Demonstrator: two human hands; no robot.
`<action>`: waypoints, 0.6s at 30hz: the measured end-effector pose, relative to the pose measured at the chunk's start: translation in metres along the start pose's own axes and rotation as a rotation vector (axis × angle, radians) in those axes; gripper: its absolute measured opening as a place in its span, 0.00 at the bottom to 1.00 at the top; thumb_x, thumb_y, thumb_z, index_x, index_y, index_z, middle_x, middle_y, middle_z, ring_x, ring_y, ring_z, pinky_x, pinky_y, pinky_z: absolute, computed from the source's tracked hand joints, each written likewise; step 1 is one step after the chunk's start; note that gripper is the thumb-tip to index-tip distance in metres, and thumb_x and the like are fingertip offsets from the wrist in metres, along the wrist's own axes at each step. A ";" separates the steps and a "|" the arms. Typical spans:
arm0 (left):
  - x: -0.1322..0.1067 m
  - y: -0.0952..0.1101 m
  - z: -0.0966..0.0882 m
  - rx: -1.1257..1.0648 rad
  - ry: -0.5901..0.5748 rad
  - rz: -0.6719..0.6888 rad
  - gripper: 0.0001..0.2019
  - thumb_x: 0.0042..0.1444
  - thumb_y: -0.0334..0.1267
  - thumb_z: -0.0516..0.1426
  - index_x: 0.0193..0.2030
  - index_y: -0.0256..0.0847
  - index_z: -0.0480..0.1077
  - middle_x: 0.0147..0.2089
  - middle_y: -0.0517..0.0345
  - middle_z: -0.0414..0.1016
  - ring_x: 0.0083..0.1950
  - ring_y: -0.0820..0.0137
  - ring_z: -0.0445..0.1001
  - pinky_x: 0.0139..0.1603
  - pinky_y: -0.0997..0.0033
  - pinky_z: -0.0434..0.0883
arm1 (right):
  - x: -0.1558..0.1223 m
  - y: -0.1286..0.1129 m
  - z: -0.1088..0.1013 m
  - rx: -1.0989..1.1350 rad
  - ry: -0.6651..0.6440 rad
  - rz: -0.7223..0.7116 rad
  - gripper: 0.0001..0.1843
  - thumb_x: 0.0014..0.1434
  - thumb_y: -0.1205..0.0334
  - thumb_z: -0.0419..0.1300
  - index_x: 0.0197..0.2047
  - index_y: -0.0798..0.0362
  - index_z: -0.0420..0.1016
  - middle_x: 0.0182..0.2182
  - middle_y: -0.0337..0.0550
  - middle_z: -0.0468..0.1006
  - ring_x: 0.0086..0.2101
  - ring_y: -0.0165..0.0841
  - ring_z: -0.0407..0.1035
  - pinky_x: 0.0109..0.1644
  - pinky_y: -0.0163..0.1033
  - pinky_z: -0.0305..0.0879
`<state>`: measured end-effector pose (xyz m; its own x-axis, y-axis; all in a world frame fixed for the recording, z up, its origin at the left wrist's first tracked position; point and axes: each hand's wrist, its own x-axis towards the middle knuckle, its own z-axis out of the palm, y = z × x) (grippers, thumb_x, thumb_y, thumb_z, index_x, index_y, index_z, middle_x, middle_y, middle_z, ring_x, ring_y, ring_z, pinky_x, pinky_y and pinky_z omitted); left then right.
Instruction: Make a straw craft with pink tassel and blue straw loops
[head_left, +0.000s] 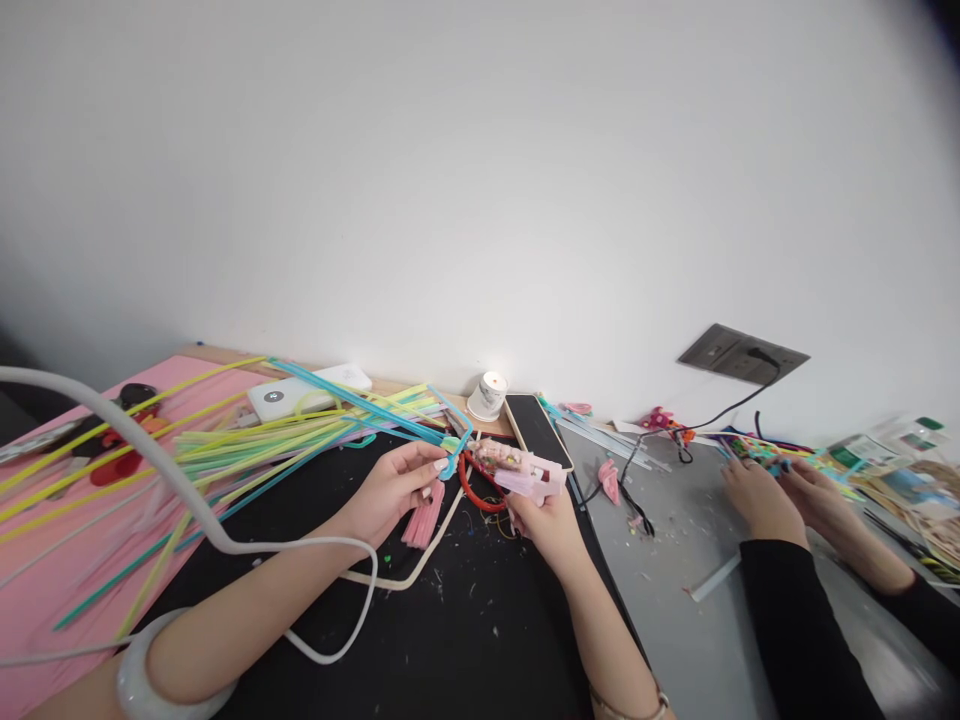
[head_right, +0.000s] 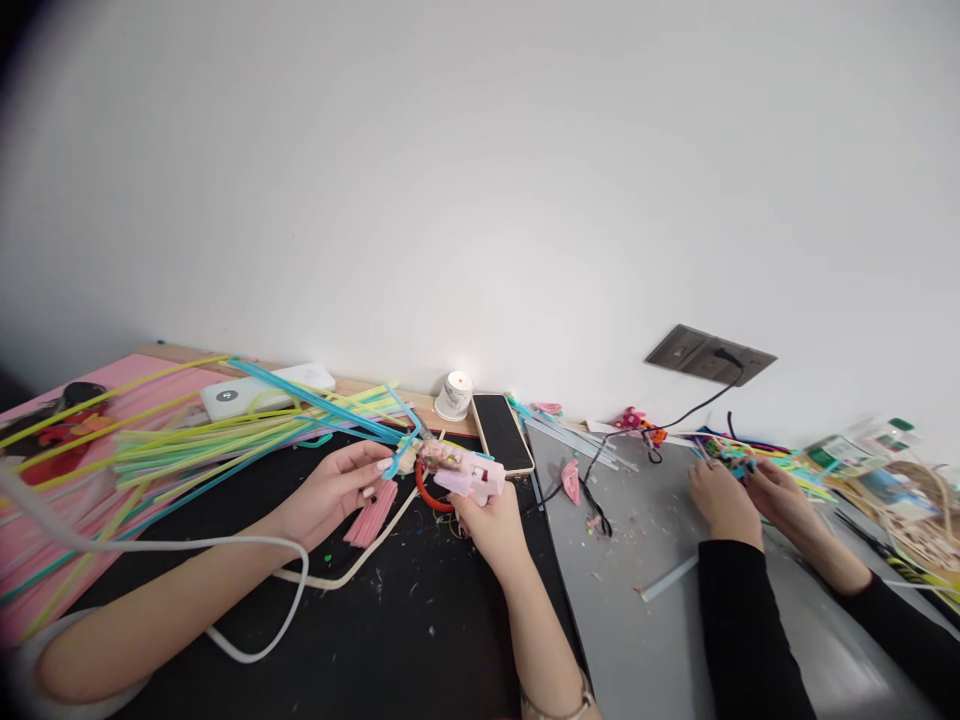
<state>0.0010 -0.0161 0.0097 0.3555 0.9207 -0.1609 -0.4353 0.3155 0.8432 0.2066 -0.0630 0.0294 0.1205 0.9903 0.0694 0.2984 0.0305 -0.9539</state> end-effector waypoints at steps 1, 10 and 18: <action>0.000 0.000 0.000 0.004 0.000 0.000 0.14 0.41 0.40 0.70 0.35 0.38 0.76 0.27 0.62 0.69 0.25 0.79 0.64 0.27 0.78 0.63 | 0.000 0.001 0.000 -0.002 0.003 0.005 0.12 0.49 0.62 0.60 0.38 0.56 0.78 0.12 0.31 0.63 0.14 0.26 0.54 0.17 0.31 0.51; -0.002 0.001 0.002 0.003 -0.031 0.004 0.16 0.40 0.43 0.70 0.34 0.38 0.76 0.25 0.63 0.69 0.24 0.78 0.64 0.26 0.78 0.64 | 0.001 0.006 -0.002 0.001 0.068 0.017 0.08 0.47 0.62 0.60 0.32 0.55 0.75 0.13 0.32 0.64 0.14 0.26 0.55 0.17 0.31 0.52; -0.004 0.004 0.004 0.006 -0.002 -0.010 0.16 0.38 0.41 0.71 0.33 0.38 0.76 0.27 0.62 0.70 0.26 0.78 0.65 0.26 0.79 0.64 | 0.010 0.024 -0.015 -0.002 0.270 0.021 0.10 0.51 0.56 0.60 0.25 0.54 0.71 0.13 0.34 0.65 0.15 0.29 0.58 0.19 0.34 0.54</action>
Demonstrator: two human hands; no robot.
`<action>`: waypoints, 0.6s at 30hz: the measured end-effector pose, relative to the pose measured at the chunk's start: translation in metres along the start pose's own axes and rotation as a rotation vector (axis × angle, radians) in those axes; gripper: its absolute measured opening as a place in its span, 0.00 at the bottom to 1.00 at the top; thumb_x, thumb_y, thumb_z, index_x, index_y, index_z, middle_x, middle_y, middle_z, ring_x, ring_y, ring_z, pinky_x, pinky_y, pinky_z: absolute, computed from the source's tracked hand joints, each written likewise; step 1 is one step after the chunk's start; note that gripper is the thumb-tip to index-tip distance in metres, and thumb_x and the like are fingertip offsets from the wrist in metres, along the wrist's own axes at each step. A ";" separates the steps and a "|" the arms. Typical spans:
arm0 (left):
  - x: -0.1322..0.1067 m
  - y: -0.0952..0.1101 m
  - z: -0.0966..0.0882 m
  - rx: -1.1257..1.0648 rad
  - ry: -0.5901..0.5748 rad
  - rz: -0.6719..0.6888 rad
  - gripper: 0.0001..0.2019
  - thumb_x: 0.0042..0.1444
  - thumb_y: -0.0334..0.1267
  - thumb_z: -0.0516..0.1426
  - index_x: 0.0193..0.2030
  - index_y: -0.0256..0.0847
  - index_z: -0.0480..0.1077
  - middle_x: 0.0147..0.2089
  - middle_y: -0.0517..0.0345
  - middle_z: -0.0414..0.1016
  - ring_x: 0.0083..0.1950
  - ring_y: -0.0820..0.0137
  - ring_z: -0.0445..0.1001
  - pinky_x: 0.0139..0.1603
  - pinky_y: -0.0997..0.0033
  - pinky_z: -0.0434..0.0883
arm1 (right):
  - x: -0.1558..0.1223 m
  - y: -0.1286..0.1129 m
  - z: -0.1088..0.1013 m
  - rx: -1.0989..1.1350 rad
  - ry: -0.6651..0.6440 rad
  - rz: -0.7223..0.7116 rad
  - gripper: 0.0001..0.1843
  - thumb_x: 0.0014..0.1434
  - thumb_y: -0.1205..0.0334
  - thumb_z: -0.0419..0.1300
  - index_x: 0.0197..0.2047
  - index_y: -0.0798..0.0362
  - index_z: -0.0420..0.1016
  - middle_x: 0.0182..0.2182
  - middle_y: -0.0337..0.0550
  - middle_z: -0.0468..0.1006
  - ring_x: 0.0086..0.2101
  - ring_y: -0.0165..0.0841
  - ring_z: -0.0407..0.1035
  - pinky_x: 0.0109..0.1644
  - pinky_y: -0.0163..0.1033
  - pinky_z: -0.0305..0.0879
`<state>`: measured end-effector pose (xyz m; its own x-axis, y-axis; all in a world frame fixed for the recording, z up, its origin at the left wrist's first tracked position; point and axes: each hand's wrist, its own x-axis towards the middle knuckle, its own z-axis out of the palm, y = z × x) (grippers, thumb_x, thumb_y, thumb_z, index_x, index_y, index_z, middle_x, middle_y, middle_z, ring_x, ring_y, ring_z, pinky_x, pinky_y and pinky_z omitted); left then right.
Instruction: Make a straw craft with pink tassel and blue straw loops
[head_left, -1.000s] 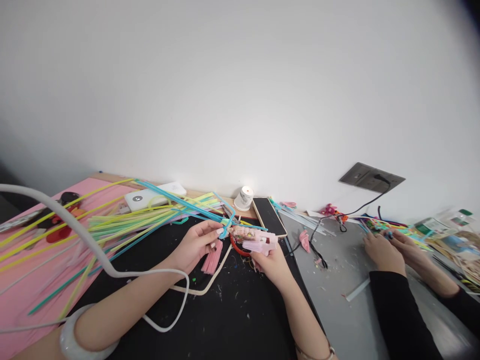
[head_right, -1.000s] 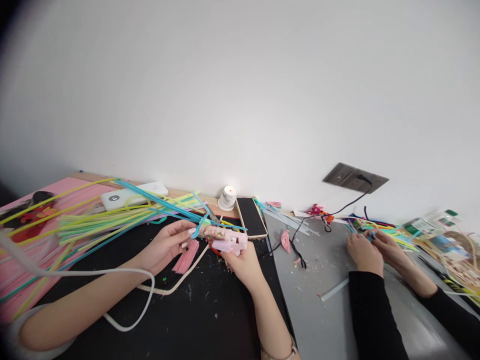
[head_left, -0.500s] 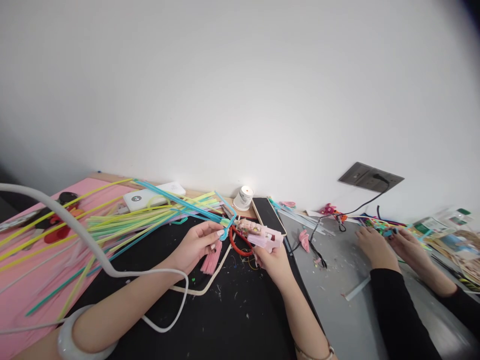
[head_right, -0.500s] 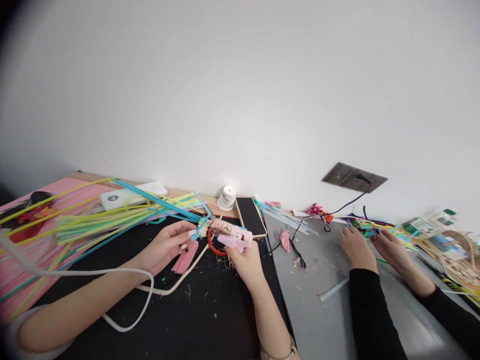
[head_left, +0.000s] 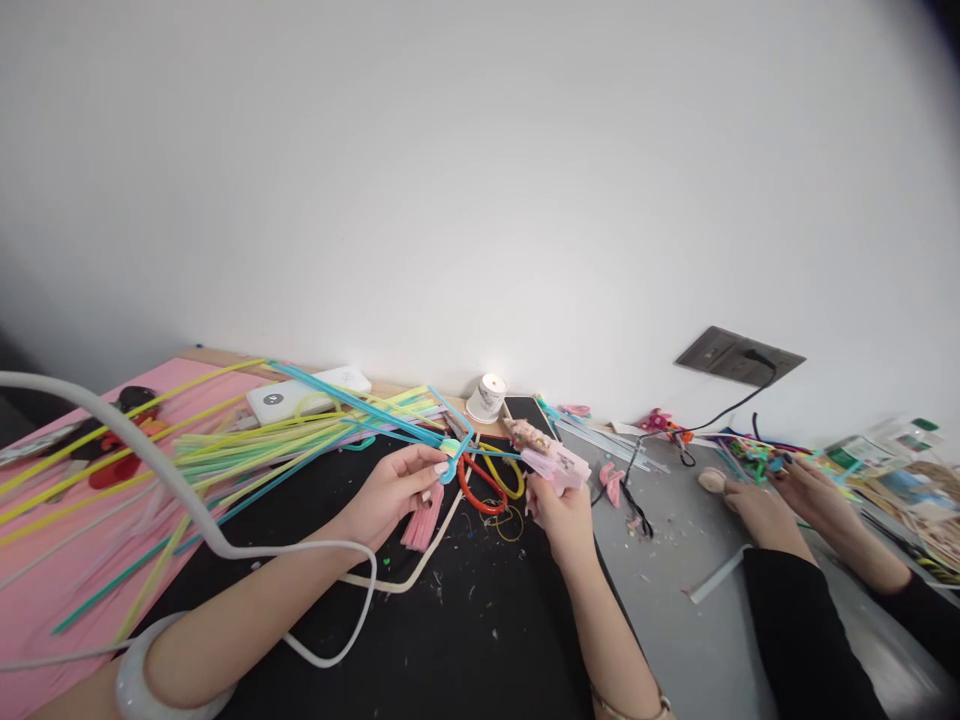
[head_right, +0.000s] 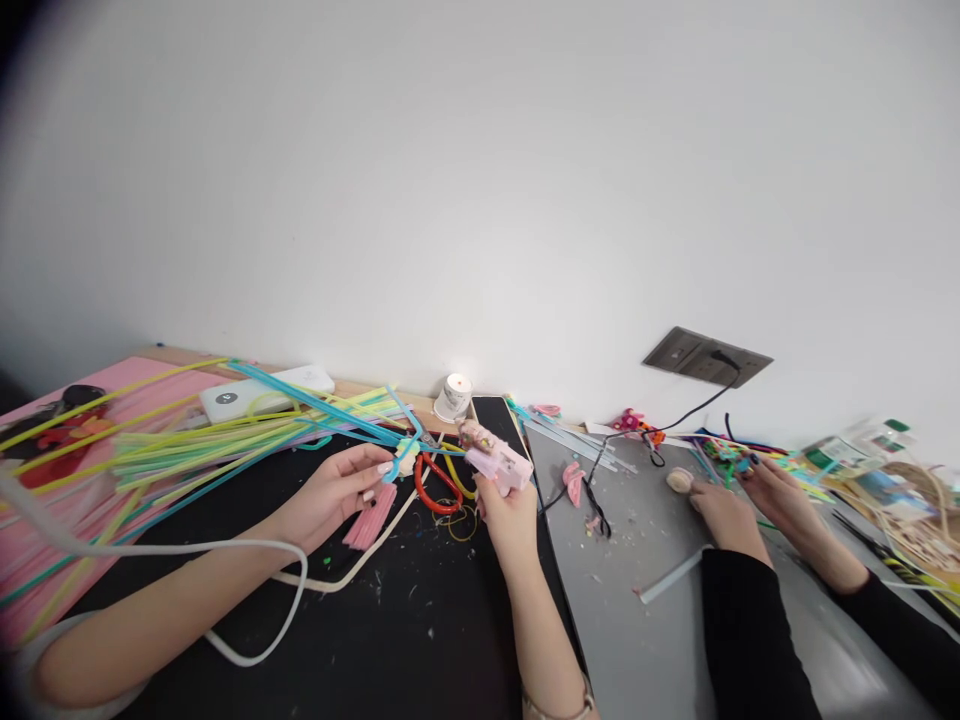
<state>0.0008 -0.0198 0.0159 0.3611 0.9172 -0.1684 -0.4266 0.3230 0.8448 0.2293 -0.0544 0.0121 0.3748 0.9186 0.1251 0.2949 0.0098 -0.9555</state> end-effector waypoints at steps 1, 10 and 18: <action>0.000 0.001 0.000 -0.001 0.002 0.001 0.16 0.38 0.41 0.71 0.33 0.37 0.76 0.27 0.62 0.70 0.26 0.78 0.65 0.26 0.78 0.64 | 0.002 0.000 -0.003 -0.037 0.043 -0.028 0.11 0.52 0.55 0.60 0.26 0.54 0.72 0.14 0.36 0.67 0.17 0.30 0.60 0.20 0.34 0.56; 0.001 0.001 0.001 -0.008 -0.002 0.008 0.16 0.39 0.41 0.71 0.34 0.37 0.75 0.26 0.63 0.69 0.25 0.79 0.63 0.26 0.78 0.62 | 0.015 -0.019 -0.040 -0.616 0.297 -0.045 0.20 0.53 0.53 0.54 0.46 0.53 0.75 0.32 0.47 0.80 0.36 0.44 0.72 0.41 0.43 0.64; -0.001 0.003 0.002 -0.016 0.002 0.009 0.16 0.37 0.41 0.71 0.33 0.37 0.75 0.26 0.63 0.69 0.25 0.79 0.63 0.26 0.78 0.62 | 0.028 -0.008 -0.081 -0.869 0.320 0.229 0.27 0.50 0.57 0.55 0.55 0.51 0.71 0.43 0.53 0.79 0.44 0.50 0.72 0.44 0.47 0.63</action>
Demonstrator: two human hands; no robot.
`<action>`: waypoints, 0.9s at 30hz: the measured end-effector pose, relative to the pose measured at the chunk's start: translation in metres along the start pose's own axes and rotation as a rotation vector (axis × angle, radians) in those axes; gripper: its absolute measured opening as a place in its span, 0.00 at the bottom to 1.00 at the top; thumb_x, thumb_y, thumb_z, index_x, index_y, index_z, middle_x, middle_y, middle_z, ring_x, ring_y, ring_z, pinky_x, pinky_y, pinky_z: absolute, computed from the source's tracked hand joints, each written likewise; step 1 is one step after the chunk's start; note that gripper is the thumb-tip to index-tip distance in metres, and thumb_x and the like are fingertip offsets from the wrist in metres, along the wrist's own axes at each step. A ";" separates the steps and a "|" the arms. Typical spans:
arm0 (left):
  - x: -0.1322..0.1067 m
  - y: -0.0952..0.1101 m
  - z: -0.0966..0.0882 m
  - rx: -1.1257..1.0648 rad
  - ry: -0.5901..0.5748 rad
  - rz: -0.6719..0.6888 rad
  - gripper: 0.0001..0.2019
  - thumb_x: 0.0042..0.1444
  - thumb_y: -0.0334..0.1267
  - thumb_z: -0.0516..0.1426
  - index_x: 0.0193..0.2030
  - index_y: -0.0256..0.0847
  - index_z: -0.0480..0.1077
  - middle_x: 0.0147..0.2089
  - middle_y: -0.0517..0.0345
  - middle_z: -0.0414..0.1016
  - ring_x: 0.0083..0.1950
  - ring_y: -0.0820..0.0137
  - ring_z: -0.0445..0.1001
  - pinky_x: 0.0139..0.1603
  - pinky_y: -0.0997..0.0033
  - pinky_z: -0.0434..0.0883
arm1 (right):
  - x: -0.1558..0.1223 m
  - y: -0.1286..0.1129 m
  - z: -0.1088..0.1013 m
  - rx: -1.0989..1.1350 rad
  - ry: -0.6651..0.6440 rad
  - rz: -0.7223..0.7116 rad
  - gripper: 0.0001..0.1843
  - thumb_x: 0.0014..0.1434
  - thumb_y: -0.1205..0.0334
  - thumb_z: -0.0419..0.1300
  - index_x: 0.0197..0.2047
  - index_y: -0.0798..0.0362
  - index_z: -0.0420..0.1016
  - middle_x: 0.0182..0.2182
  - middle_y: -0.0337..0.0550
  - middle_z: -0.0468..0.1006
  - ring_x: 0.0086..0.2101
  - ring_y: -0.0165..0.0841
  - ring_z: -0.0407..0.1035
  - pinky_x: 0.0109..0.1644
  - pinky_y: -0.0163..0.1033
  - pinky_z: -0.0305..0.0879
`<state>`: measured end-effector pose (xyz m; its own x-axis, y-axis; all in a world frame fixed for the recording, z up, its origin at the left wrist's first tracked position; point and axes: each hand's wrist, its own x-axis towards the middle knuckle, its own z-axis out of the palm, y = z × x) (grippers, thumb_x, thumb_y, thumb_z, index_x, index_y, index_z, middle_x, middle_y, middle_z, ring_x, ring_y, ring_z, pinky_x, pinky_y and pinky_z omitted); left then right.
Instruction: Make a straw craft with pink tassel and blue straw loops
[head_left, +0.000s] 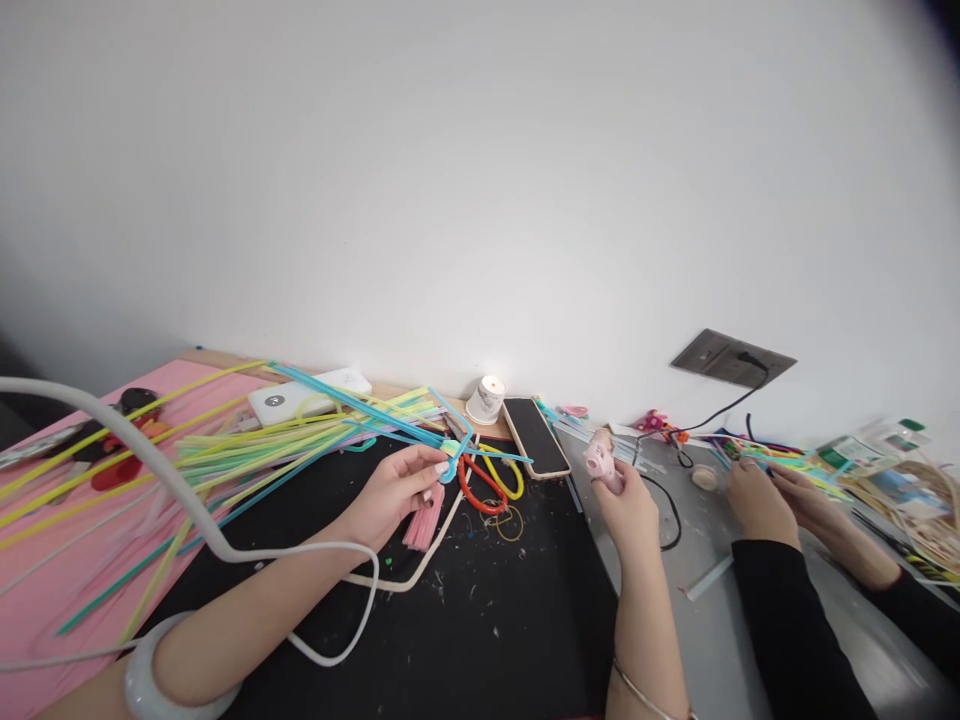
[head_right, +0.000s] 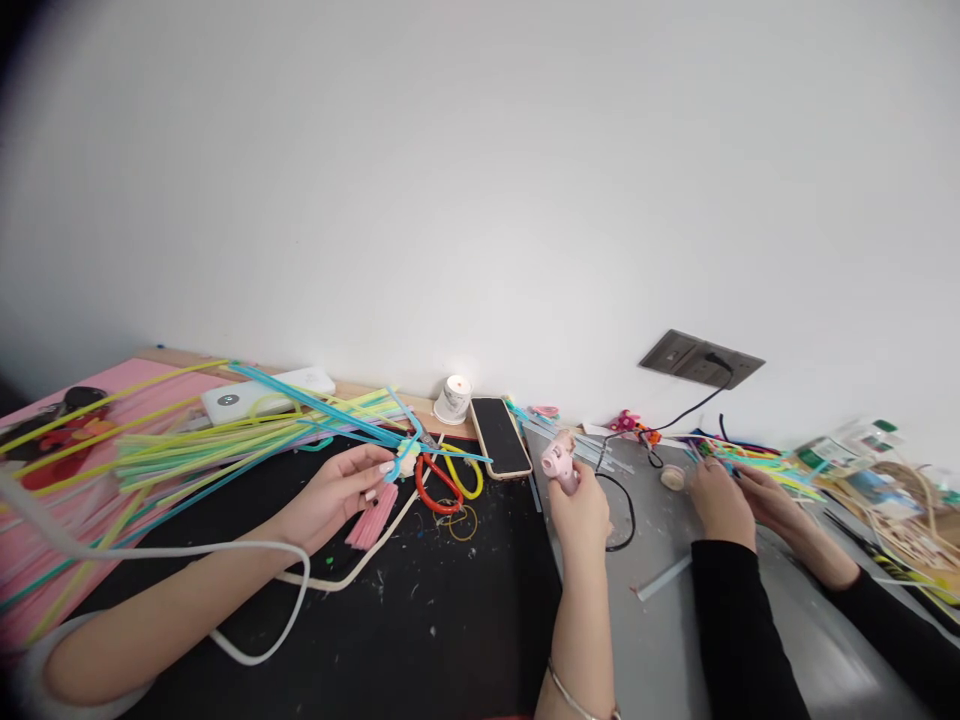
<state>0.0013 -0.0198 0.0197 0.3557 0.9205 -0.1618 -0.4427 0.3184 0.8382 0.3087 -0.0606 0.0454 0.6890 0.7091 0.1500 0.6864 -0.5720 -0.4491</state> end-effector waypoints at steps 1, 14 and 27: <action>0.000 0.000 0.000 -0.002 0.002 0.000 0.16 0.37 0.41 0.71 0.33 0.37 0.75 0.26 0.63 0.69 0.25 0.79 0.63 0.26 0.78 0.62 | 0.002 0.003 -0.002 -0.038 -0.018 0.015 0.27 0.50 0.59 0.56 0.54 0.50 0.72 0.44 0.53 0.79 0.45 0.51 0.71 0.44 0.48 0.63; 0.000 0.000 0.002 0.085 0.003 0.067 0.15 0.39 0.41 0.70 0.33 0.38 0.75 0.29 0.60 0.73 0.28 0.73 0.70 0.31 0.72 0.68 | -0.004 0.004 -0.001 -0.100 0.017 0.011 0.29 0.46 0.66 0.56 0.54 0.51 0.72 0.55 0.57 0.70 0.56 0.58 0.59 0.53 0.61 0.57; -0.011 -0.014 0.006 0.667 -0.272 0.233 0.03 0.51 0.35 0.60 0.30 0.40 0.76 0.31 0.56 0.74 0.28 0.70 0.71 0.29 0.73 0.67 | -0.081 -0.064 0.033 0.912 -0.544 -0.553 0.10 0.56 0.55 0.59 0.36 0.53 0.73 0.24 0.35 0.65 0.25 0.30 0.60 0.30 0.33 0.57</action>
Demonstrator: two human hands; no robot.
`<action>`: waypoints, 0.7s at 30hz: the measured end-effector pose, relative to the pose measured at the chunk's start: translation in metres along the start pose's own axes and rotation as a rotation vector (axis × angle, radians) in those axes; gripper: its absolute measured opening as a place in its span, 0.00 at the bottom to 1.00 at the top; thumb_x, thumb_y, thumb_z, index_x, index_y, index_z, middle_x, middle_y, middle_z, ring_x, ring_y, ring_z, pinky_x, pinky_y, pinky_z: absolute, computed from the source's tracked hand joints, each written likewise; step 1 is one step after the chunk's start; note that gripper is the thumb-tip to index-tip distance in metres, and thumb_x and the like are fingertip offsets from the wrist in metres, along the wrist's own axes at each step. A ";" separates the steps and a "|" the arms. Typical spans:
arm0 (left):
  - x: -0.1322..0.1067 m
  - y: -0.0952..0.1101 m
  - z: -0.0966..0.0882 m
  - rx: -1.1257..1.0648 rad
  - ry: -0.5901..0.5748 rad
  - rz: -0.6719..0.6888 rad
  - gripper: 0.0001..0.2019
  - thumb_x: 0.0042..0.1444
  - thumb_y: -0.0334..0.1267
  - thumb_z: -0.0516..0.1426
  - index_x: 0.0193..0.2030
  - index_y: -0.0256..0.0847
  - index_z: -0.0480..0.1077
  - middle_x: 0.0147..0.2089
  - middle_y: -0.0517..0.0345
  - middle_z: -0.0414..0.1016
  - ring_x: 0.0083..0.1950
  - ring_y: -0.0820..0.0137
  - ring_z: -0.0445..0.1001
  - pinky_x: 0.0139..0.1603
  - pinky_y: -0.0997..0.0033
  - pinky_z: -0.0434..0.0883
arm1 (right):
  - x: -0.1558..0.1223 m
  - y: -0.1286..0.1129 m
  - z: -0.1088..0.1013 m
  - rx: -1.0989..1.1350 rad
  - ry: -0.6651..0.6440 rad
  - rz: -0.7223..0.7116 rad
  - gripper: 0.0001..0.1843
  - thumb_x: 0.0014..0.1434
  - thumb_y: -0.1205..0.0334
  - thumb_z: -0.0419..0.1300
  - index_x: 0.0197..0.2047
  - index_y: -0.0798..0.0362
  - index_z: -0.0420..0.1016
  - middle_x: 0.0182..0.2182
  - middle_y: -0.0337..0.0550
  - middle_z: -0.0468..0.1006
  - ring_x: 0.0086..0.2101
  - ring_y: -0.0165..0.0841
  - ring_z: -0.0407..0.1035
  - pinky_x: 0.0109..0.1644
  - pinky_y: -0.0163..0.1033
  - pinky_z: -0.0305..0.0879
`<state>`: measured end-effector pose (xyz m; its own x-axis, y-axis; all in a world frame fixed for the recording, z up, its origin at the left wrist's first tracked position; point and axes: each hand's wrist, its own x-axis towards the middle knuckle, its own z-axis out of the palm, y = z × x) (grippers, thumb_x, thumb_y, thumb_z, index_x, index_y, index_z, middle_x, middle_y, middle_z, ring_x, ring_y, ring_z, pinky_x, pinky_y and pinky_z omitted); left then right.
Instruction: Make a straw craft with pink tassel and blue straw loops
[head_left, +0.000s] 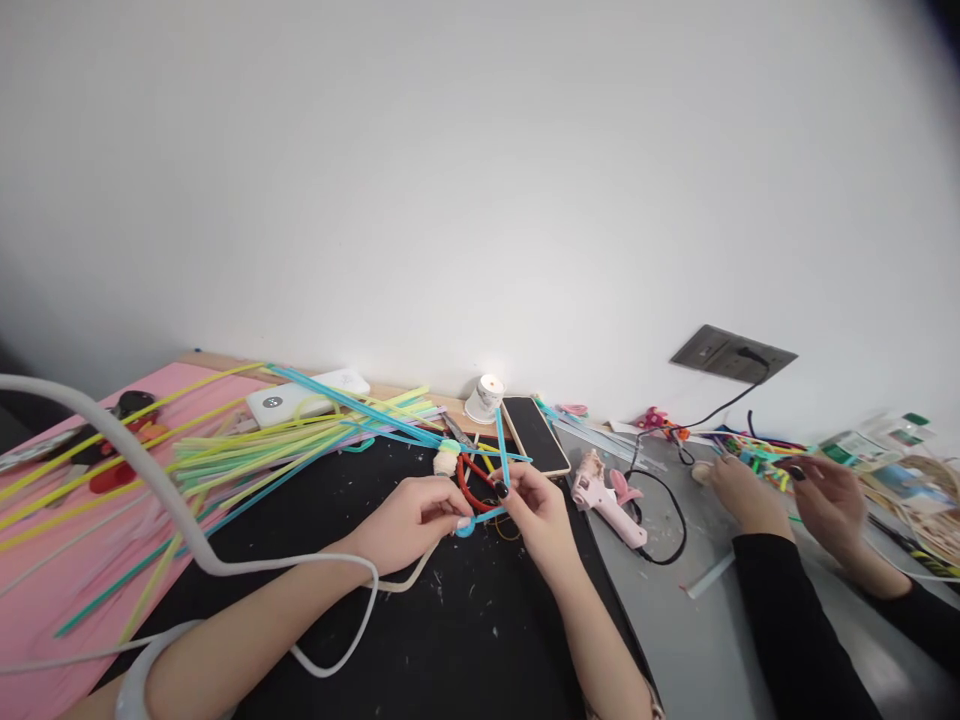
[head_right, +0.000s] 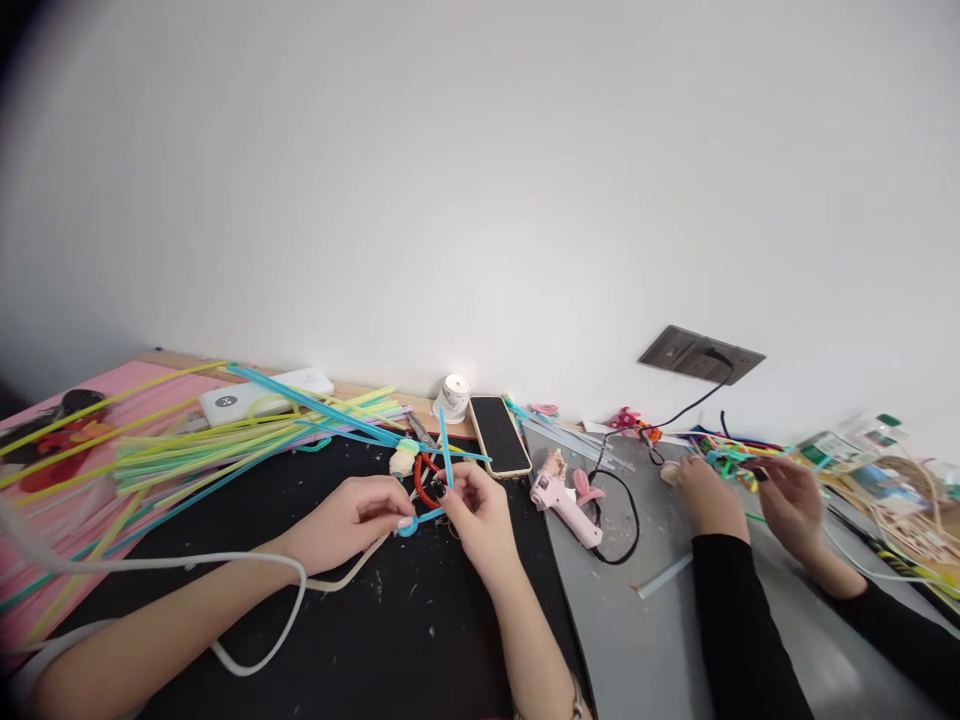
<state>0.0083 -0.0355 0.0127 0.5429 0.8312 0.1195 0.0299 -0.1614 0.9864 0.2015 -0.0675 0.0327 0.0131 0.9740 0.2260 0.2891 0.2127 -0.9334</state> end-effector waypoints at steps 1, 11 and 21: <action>0.000 0.000 0.000 0.023 -0.005 0.026 0.03 0.51 0.34 0.60 0.29 0.40 0.76 0.32 0.56 0.75 0.30 0.70 0.72 0.32 0.73 0.68 | -0.001 0.000 0.004 0.017 0.009 0.013 0.09 0.56 0.55 0.59 0.32 0.53 0.71 0.22 0.34 0.63 0.24 0.29 0.58 0.29 0.33 0.56; 0.007 0.004 -0.007 -0.174 0.165 -0.089 0.07 0.47 0.40 0.63 0.31 0.39 0.73 0.28 0.59 0.75 0.25 0.72 0.71 0.28 0.72 0.68 | -0.001 0.007 0.001 -0.177 0.143 0.022 0.16 0.57 0.55 0.56 0.21 0.52 0.61 0.18 0.33 0.59 0.21 0.27 0.53 0.26 0.33 0.50; 0.011 0.003 -0.008 -0.309 0.337 -0.128 0.12 0.43 0.40 0.65 0.34 0.39 0.73 0.33 0.55 0.78 0.36 0.67 0.75 0.34 0.70 0.72 | -0.002 0.009 0.016 -0.111 -0.010 0.049 0.16 0.57 0.59 0.54 0.19 0.51 0.62 0.16 0.34 0.61 0.20 0.28 0.55 0.26 0.34 0.50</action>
<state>0.0070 -0.0228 0.0179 0.2469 0.9687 -0.0256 -0.2000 0.0768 0.9768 0.1889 -0.0665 0.0194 0.0201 0.9839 0.1774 0.3925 0.1555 -0.9065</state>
